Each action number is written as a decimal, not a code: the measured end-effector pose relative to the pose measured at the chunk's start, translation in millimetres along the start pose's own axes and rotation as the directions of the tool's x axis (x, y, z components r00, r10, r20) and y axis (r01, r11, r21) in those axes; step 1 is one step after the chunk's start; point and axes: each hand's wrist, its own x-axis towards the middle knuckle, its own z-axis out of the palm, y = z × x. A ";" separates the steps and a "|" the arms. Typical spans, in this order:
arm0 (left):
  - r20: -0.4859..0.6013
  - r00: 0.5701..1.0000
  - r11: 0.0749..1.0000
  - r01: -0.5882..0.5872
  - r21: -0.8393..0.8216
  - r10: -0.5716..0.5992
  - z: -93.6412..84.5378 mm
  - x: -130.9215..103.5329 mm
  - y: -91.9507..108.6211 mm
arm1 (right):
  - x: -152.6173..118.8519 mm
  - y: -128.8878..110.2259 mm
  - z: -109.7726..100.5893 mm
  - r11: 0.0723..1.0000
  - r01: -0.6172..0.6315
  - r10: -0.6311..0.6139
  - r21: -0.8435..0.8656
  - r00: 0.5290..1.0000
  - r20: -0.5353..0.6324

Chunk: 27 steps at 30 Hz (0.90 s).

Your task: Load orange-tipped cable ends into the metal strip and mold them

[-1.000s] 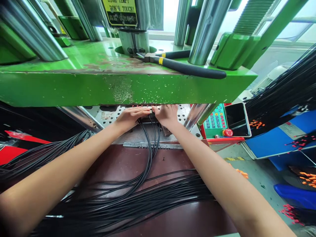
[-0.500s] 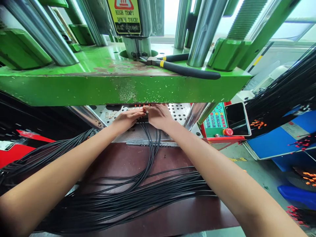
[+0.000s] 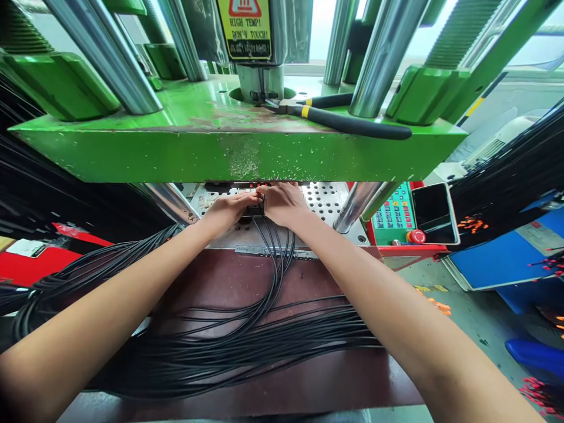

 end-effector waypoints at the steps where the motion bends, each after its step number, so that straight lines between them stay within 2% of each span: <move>1: 0.000 1.000 1.000 0.007 0.006 -0.007 -0.6 -1.5 0.5 | 1.2 -0.3 0.0 1.000 0.001 -0.001 0.002 1.000 0.006; 6: -0.028 0.996 0.995 0.090 0.051 -0.088 -2.2 -11.1 2.5 | 6.8 -8.6 2.1 0.999 0.028 -0.029 0.018 0.999 0.022; 10: -0.009 0.989 0.986 0.148 0.071 -0.148 -4.1 -11.7 3.5 | 9.5 -15.1 1.8 0.999 0.018 -0.019 0.029 0.999 0.049; 14: 0.004 0.975 0.971 0.219 0.095 -0.221 -7.8 -5.8 9.7 | 14.0 1.0 -1.2 0.998 -0.059 0.057 0.028 0.995 0.081; 18: -0.037 0.921 0.911 0.388 0.139 -0.387 -7.2 3.1 14.7 | 14.6 28.8 2.9 0.981 -0.194 0.195 -0.017 0.977 0.086; 21: -0.030 0.884 0.869 0.464 0.170 -0.466 -5.6 9.2 13.4 | 11.6 39.2 9.8 0.973 -0.233 0.233 -0.011 0.970 0.069; 24: -0.010 0.868 0.851 0.488 0.195 -0.496 -8.3 13.6 12.5 | 8.6 37.3 12.0 0.971 -0.238 0.237 0.008 0.970 0.060; 27: -0.021 0.855 0.832 0.509 0.220 -0.518 -13.5 18.0 20.1 | 2.0 26.1 8.4 0.975 -0.222 0.222 0.012 0.974 0.041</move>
